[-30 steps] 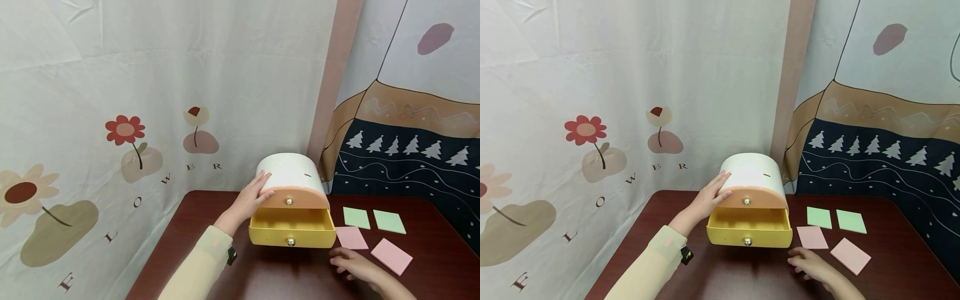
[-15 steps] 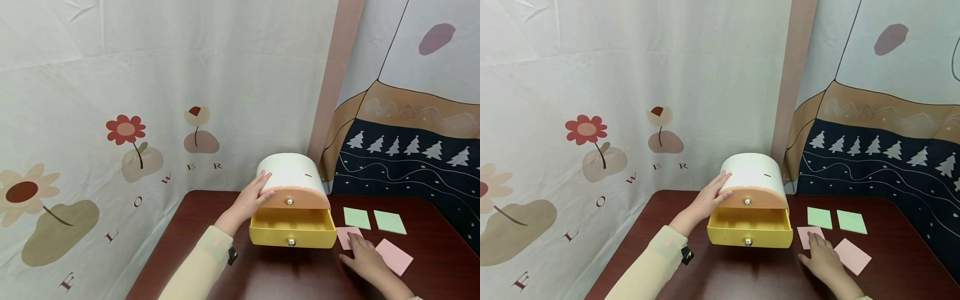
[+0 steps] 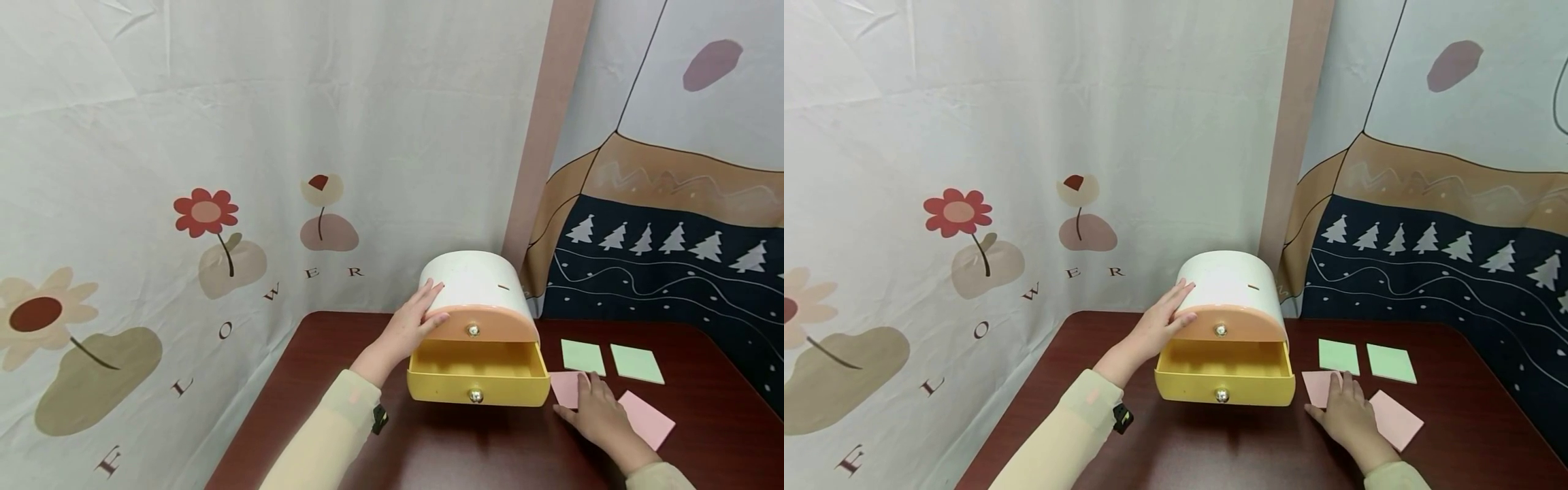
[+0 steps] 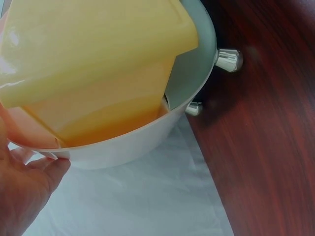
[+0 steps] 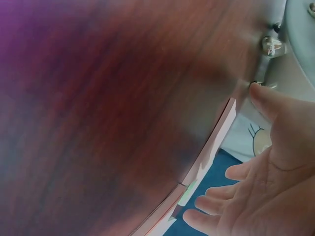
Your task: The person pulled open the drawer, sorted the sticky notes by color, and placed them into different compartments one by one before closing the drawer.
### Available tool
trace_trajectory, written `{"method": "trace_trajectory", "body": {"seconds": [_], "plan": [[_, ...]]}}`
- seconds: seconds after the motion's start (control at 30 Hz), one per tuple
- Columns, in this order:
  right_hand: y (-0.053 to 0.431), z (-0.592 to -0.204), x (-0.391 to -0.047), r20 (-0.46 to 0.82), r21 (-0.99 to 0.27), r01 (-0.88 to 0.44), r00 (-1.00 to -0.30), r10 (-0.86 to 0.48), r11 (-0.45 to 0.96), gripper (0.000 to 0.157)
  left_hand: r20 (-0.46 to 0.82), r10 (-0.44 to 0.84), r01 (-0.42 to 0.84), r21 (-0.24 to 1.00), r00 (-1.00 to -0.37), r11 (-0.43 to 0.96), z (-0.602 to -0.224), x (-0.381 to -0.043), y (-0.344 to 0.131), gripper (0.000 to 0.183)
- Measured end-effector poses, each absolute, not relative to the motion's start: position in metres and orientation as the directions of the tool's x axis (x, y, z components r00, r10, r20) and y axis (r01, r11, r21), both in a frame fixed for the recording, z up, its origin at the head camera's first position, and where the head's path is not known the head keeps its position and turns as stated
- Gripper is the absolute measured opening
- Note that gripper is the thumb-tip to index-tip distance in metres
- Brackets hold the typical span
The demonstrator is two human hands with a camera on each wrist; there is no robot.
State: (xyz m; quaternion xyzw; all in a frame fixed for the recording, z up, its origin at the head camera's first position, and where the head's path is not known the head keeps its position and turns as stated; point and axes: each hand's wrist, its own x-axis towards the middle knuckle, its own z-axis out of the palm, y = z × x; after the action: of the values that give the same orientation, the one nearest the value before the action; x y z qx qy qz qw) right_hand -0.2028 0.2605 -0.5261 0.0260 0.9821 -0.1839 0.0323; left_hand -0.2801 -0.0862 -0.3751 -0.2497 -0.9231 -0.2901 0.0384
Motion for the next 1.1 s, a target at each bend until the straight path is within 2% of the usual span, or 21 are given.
{"method": "trace_trajectory", "body": {"seconds": [0.33, 0.53, 0.77, 1.1], "plan": [[0.260, -0.522, -0.214, -0.186, -0.333, 0.162, -0.977, 0.104, 0.929, 0.112, 0.224, 0.442, 0.490, 0.514, -0.869, 0.704, -0.377, -0.281, -0.087, 0.066], [0.259, -0.520, -0.217, -0.167, -0.303, 0.186, -0.976, 0.140, 0.935, 0.105, 0.221, 0.440, 0.487, 0.517, -0.870, 0.704, -0.377, -0.280, -0.087, 0.066], [0.258, -0.517, -0.220, -0.205, -0.292, 0.234, -0.963, 0.178, 0.928, 0.106, 0.213, 0.439, 0.481, 0.520, -0.873, 0.706, -0.378, -0.282, -0.086, 0.066], [0.259, -0.510, -0.224, -0.259, -0.364, 0.275, -0.948, 0.186, 0.890, 0.096, 0.212, 0.434, 0.477, 0.521, -0.876, 0.708, -0.377, -0.281, -0.086, 0.067]]}}
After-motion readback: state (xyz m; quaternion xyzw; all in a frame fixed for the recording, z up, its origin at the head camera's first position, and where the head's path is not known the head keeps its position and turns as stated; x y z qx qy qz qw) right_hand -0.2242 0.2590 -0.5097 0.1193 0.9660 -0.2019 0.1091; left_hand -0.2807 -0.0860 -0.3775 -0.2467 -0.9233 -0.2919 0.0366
